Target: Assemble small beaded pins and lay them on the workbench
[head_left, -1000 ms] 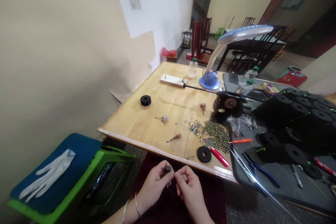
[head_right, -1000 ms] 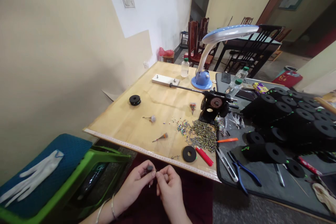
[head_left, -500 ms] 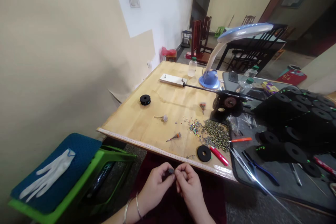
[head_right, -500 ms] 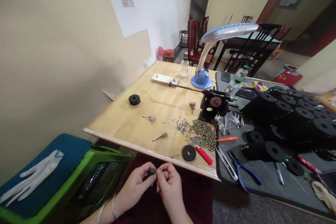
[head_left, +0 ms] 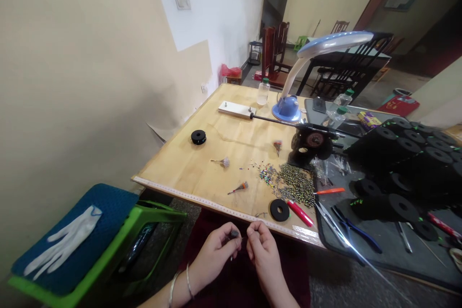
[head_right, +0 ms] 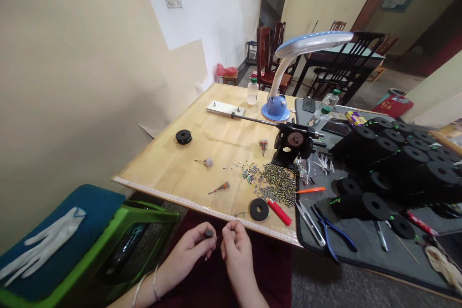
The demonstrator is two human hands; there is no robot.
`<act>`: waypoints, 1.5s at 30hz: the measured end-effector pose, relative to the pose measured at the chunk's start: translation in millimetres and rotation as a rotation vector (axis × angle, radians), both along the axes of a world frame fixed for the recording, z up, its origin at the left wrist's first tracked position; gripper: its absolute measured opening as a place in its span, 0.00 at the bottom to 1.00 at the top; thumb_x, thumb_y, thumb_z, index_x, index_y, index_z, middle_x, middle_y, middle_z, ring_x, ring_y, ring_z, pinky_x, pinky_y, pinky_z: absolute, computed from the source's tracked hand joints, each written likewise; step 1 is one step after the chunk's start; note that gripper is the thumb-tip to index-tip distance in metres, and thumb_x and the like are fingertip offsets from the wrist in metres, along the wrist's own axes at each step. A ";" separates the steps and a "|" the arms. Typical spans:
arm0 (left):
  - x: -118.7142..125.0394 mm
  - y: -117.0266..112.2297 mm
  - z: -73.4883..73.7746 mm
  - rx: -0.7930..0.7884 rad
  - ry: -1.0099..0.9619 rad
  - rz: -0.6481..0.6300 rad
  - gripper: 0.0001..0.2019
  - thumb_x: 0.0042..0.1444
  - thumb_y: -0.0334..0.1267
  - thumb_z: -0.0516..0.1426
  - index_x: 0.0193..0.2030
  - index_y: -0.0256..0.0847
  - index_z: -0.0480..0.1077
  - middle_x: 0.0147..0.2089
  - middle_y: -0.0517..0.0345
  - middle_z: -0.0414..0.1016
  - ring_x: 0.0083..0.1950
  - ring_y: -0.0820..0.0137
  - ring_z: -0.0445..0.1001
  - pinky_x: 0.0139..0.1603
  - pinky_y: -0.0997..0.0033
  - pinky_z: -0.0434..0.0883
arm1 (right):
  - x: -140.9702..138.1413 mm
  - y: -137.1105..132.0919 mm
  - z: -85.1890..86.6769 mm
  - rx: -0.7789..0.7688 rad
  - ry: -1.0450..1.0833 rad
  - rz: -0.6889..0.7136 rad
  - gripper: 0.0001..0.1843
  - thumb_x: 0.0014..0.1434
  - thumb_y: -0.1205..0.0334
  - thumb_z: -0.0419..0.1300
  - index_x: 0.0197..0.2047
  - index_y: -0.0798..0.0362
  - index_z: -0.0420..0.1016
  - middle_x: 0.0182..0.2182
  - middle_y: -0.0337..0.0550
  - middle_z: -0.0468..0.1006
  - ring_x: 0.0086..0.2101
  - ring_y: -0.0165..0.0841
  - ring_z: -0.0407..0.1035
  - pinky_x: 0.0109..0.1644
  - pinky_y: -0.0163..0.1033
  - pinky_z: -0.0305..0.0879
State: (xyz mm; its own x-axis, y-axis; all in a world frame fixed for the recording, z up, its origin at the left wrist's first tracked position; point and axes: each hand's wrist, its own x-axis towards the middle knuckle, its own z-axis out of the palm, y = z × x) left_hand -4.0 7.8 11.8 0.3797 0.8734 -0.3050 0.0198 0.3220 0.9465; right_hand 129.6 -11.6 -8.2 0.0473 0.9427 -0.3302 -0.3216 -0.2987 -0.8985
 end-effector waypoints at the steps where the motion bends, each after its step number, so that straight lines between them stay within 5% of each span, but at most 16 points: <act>1: 0.1 0.3 -0.8 0.013 0.010 0.014 0.05 0.53 0.35 0.54 0.29 0.39 0.64 0.24 0.65 0.63 0.25 0.74 0.61 0.28 0.75 0.62 | -0.2 -0.3 0.0 0.007 -0.004 0.000 0.22 0.54 0.42 0.61 0.29 0.51 0.62 0.14 0.23 0.54 0.16 0.22 0.45 0.19 0.29 0.40; 16: -4.6 6.9 4.8 0.163 0.187 0.075 0.08 0.53 0.39 0.58 0.29 0.38 0.72 0.27 0.59 0.73 0.31 0.68 0.68 0.34 0.72 0.65 | 5.8 3.1 1.7 0.081 -0.125 0.181 0.12 0.57 0.53 0.59 0.33 0.53 0.67 0.19 0.29 0.58 0.21 0.26 0.50 0.25 0.32 0.47; 21: -10.7 12.0 10.2 0.216 0.190 0.085 0.07 0.56 0.40 0.56 0.33 0.39 0.72 0.30 0.58 0.73 0.35 0.67 0.70 0.38 0.71 0.67 | 5.6 2.3 9.3 0.098 -0.325 0.294 0.08 0.52 0.64 0.58 0.24 0.53 0.64 0.18 0.30 0.59 0.21 0.26 0.50 0.25 0.33 0.47; 29: -7.5 21.0 16.1 0.300 0.215 0.177 0.07 0.57 0.39 0.55 0.33 0.39 0.73 0.32 0.56 0.76 0.37 0.64 0.73 0.42 0.69 0.69 | 9.6 -0.5 13.2 0.210 -0.505 0.218 0.08 0.51 0.69 0.54 0.23 0.51 0.61 0.17 0.30 0.57 0.20 0.27 0.51 0.24 0.33 0.45; 34: -24.5 42.9 19.2 0.437 0.327 0.269 0.09 0.58 0.41 0.54 0.34 0.40 0.72 0.31 0.58 0.76 0.36 0.65 0.74 0.39 0.70 0.69 | 17.0 0.9 12.2 0.172 -0.405 0.104 0.10 0.54 0.62 0.57 0.23 0.51 0.61 0.17 0.31 0.60 0.19 0.27 0.53 0.22 0.32 0.49; 39: -48.2 76.6 20.7 0.679 0.705 0.175 0.09 0.59 0.38 0.52 0.37 0.40 0.74 0.35 0.52 0.77 0.38 0.61 0.74 0.40 0.63 0.70 | 16.2 3.5 11.2 0.072 -0.137 0.046 0.18 0.55 0.46 0.60 0.28 0.51 0.62 0.16 0.30 0.64 0.17 0.26 0.56 0.19 0.30 0.50; 45: -49.7 84.1 32.0 0.944 0.925 0.168 0.15 0.54 0.31 0.55 0.48 0.41 0.73 0.55 0.44 0.74 0.57 0.50 0.67 0.56 0.48 0.63 | 15.6 5.9 17.8 0.020 -0.080 0.033 0.25 0.49 0.38 0.63 0.29 0.52 0.64 0.16 0.33 0.68 0.16 0.25 0.58 0.17 0.27 0.44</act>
State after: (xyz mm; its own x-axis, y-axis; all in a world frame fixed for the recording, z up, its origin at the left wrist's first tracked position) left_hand -53.7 91.8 43.9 0.2299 0.9065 0.3541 0.7971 -0.3841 0.4659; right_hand 145.2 -5.7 9.6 0.0418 0.9505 -0.3079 -0.2394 -0.2896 -0.9267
